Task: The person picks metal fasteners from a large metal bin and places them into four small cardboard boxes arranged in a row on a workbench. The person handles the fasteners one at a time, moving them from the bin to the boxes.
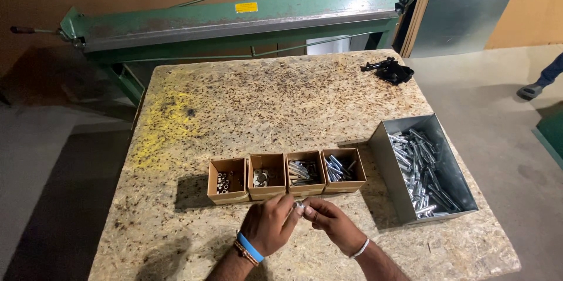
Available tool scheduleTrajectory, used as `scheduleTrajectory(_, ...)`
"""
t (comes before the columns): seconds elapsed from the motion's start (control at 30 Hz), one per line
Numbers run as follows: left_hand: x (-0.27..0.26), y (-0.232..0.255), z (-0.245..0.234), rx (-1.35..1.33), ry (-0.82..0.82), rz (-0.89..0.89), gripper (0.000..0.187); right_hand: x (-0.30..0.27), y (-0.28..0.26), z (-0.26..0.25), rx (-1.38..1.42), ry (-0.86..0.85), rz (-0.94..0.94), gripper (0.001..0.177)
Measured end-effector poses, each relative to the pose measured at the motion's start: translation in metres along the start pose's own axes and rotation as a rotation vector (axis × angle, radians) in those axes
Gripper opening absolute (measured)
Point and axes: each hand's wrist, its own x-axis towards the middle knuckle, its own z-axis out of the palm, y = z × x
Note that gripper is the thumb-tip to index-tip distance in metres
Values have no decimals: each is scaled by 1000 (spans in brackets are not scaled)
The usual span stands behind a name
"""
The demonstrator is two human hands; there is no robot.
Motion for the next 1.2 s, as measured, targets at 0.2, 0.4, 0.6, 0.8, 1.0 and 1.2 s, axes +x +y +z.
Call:
scheduleTrajectory(0.2, 3, 6, -12, -43, 44, 44, 25, 8, 11, -3, 4, 5, 4, 15)
scheduleTrajectory(0.4, 2, -22, 21, -15, 22, -99, 62, 6, 2, 6, 37, -77, -87, 17)
scheduleTrajectory(0.6, -1, -8, -7, -67, 35, 48, 19, 16, 9, 6, 87, -98, -73, 18)
scheduleTrajectory(0.8, -7, -25, 20, -17, 141, -106, 36, 24, 8, 16, 111, -159, -122, 13)
scheduleTrajectory(1.0, -8, -29, 20, -23, 156, -365, 49, 34, 10, 28, 69, -120, -105, 19)
scheduleTrajectory(1.2, -12, -32, 15, -105, 152, -44, 21, 42, 22, 25, 126, -130, -59, 8)
